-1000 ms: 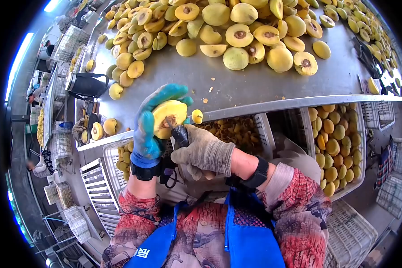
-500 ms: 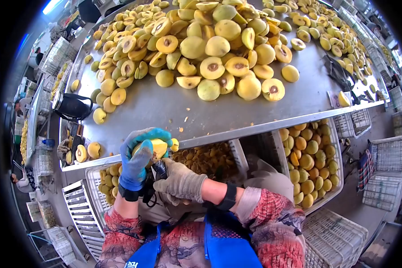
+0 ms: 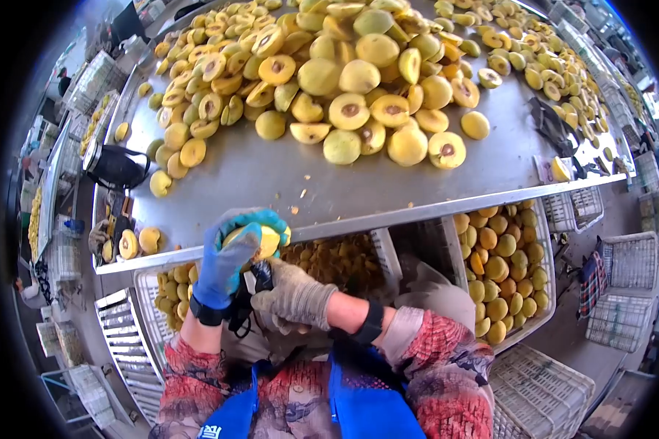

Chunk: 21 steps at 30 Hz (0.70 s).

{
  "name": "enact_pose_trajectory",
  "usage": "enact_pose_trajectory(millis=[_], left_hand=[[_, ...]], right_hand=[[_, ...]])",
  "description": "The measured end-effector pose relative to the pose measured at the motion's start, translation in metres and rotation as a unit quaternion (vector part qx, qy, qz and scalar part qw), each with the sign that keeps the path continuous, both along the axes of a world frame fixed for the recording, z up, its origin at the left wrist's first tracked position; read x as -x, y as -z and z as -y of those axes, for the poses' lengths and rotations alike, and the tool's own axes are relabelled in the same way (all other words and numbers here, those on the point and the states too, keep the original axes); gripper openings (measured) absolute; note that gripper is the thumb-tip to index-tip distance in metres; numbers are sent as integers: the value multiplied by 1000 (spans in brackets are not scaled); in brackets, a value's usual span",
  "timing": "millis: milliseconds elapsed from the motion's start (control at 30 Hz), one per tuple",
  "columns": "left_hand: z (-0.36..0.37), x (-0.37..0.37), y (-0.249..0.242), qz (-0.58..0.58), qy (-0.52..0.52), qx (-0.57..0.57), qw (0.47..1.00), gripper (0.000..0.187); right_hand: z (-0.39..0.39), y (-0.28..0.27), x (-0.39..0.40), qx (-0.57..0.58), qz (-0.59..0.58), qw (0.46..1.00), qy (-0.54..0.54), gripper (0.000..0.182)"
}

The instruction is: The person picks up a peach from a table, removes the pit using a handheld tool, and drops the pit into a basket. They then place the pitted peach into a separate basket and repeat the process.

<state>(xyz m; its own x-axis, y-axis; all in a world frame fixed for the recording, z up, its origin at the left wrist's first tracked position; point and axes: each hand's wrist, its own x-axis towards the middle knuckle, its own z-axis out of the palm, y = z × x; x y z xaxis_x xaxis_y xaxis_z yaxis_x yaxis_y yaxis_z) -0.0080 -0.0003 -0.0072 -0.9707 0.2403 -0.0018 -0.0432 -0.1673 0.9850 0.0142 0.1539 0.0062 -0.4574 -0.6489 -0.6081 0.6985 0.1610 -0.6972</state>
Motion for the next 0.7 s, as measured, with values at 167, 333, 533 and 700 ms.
enact_pose_trajectory(millis=[167, 333, 533, 700], left_hand=[[4, 6, -7, 79, 59, -14, 995, 29], [9, 9, -7, 117, 121, -36, 985, 32], [3, 2, -7, 99, 111, -99, 984, 32], [-3, 0, -11, 77, 95, -82, 989, 36]], right_hand=[[-4, -5, 2, 43, 40, 998, -16, 25], [-8, -7, -2, 62, 72, 995, -23, 21], [-14, -3, -6, 213, 180, 960, -16, 13], [-15, -12, -6, 185, 170, 968, -20, 15]])
